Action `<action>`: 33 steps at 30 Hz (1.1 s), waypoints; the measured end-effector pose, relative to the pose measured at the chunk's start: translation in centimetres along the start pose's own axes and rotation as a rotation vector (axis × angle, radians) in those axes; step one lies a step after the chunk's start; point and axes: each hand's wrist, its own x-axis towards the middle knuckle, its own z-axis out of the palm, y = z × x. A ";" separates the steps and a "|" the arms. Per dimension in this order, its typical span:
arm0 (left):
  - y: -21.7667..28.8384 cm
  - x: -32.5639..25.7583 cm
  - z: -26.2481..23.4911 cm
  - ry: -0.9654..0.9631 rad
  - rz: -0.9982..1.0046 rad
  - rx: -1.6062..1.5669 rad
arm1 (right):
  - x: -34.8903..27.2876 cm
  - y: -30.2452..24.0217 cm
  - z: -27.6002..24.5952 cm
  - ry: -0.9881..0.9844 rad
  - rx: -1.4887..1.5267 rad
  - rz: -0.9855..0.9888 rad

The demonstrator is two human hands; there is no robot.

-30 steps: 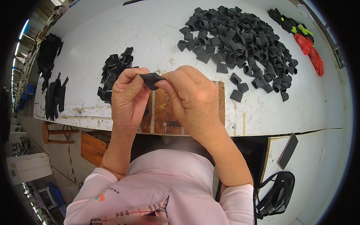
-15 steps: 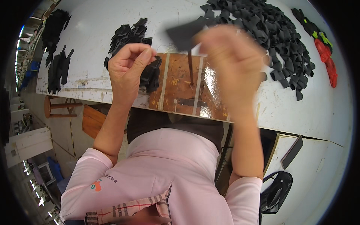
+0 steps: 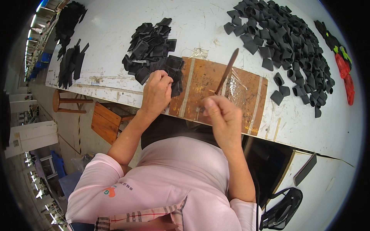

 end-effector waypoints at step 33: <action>1.8 1.3 -4.0 -0.360 -0.561 -1.271 | 4.2 0.8 3.8 -0.247 0.633 0.368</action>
